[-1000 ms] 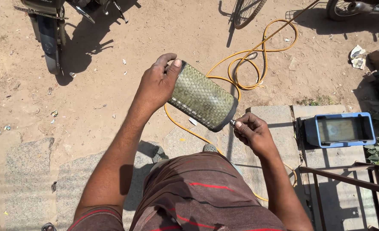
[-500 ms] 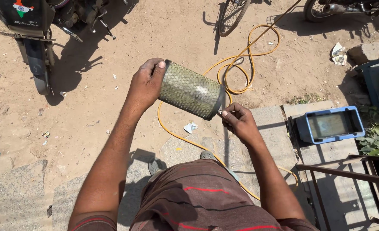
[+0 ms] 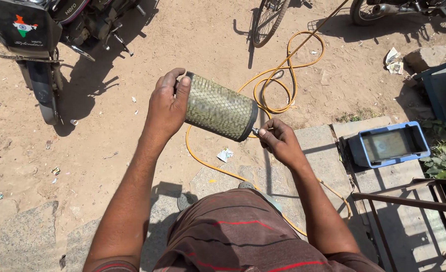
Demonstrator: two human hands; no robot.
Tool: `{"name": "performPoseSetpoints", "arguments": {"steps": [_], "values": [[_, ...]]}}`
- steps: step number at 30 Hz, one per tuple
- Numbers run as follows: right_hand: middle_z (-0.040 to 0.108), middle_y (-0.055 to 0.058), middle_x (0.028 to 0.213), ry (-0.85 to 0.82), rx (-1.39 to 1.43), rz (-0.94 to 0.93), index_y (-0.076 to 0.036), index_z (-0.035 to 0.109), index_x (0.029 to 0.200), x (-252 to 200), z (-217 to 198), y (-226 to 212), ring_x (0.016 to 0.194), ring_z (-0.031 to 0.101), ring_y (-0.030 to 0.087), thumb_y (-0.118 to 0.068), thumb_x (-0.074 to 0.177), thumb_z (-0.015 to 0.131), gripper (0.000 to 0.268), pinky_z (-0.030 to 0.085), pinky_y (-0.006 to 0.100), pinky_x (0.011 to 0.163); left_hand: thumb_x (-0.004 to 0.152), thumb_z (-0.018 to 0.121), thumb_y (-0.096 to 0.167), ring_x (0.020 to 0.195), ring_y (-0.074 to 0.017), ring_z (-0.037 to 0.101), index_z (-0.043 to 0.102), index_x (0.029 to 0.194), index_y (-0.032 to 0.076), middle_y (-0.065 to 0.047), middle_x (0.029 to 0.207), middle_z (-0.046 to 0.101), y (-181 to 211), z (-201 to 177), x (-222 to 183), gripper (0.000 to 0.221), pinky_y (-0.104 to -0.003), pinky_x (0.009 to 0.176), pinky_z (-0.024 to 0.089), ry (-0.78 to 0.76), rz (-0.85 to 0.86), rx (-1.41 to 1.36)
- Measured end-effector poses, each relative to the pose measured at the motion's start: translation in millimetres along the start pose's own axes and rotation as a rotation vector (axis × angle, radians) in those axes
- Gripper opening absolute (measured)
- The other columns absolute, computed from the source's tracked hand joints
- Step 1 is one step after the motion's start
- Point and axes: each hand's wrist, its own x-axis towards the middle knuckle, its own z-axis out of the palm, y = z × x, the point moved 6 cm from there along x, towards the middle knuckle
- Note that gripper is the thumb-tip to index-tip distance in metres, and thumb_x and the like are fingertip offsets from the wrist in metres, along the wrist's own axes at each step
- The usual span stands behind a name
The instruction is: Clean a cylindrical air filter and its housing using an air compressor nozzle.
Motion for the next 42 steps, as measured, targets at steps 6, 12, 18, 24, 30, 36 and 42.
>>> {"name": "performPoseSetpoints", "arguments": {"steps": [6, 12, 18, 24, 30, 36, 42], "values": [[0.059, 0.000, 0.074, -0.050, 0.180, 0.081, -0.005, 0.060, 0.098, -6.0, -30.3, 44.6, 0.062, 0.052, 0.007, -0.017, 0.098, 0.066, 0.014, 0.041, 0.023, 0.052, 0.106, 0.037, 0.058, 0.120, -0.0308, 0.069, 0.060, 0.137, 0.001, -0.023, 0.124, 0.070, -15.1, -28.8, -5.6, 0.068, -0.042, 0.100, 0.055, 0.080, -0.042, -0.149], [0.060, 0.001, 0.072, -0.043, 0.101, 0.013, -0.006, 0.059, 0.095, 23.0, 30.4, 3.1, 0.061, 0.053, 0.007, -0.016, 0.101, 0.066, 0.014, 0.040, 0.022, 0.051, 0.108, 0.038, 0.055, 0.123, -0.0343, 0.062, 0.056, 0.139, -0.001, -0.026, 0.131, 0.061, -4.0, -24.5, -1.3, 0.066, -0.044, 0.097, 0.054, 0.030, -0.034, 0.006], [0.061, 0.001, 0.071, -0.143, 0.288, 0.073, -0.008, 0.060, 0.094, 7.0, -4.1, 16.3, 0.055, 0.051, 0.007, -0.014, 0.097, 0.066, 0.009, 0.032, 0.022, 0.043, 0.113, 0.041, 0.049, 0.123, -0.0316, 0.064, 0.057, 0.138, -0.003, -0.025, 0.131, 0.061, -24.1, -50.9, -18.1, 0.060, -0.043, 0.100, 0.054, 0.243, 0.022, -0.089], [0.062, 0.003, 0.070, -0.177, 0.261, 0.125, -0.009, 0.062, 0.093, 10.3, 8.8, 29.4, 0.056, 0.053, 0.007, -0.015, 0.097, 0.067, 0.010, 0.036, 0.021, 0.045, 0.107, 0.039, 0.051, 0.112, -0.0284, 0.070, 0.061, 0.133, 0.000, -0.020, 0.113, 0.073, -23.7, -48.1, -22.2, 0.062, -0.040, 0.096, 0.056, 0.164, -0.123, -0.284], [0.061, 0.000, 0.074, -0.153, 0.133, 0.078, -0.006, 0.060, 0.092, 10.3, 32.8, 20.3, 0.062, 0.056, 0.007, -0.015, 0.100, 0.067, 0.013, 0.041, 0.022, 0.051, 0.105, 0.043, 0.054, 0.110, -0.0371, 0.070, 0.057, 0.136, -0.004, -0.029, 0.118, 0.068, -17.9, -30.9, -23.2, 0.067, -0.047, 0.091, 0.056, 0.021, -0.198, 0.107], [0.059, 0.002, 0.069, -0.161, 0.128, 0.122, -0.006, 0.063, 0.092, -16.3, -25.0, 58.5, 0.055, 0.048, 0.008, -0.015, 0.099, 0.066, 0.012, 0.035, 0.023, 0.046, 0.107, 0.042, 0.054, 0.108, -0.0353, 0.072, 0.061, 0.133, -0.003, -0.028, 0.117, 0.070, -11.9, -44.2, -36.9, 0.066, -0.046, 0.091, 0.058, 0.119, -0.137, 0.059], [0.060, 0.000, 0.072, -0.081, 0.140, 0.063, -0.007, 0.061, 0.090, -5.6, 18.4, 15.2, 0.060, 0.054, 0.007, -0.019, 0.099, 0.068, 0.016, 0.039, 0.023, 0.050, 0.106, 0.041, 0.054, 0.108, -0.0356, 0.071, 0.058, 0.137, -0.002, -0.027, 0.113, 0.071, 14.0, -24.5, -36.5, 0.067, -0.046, 0.089, 0.056, -0.002, -0.120, 0.023]]}}
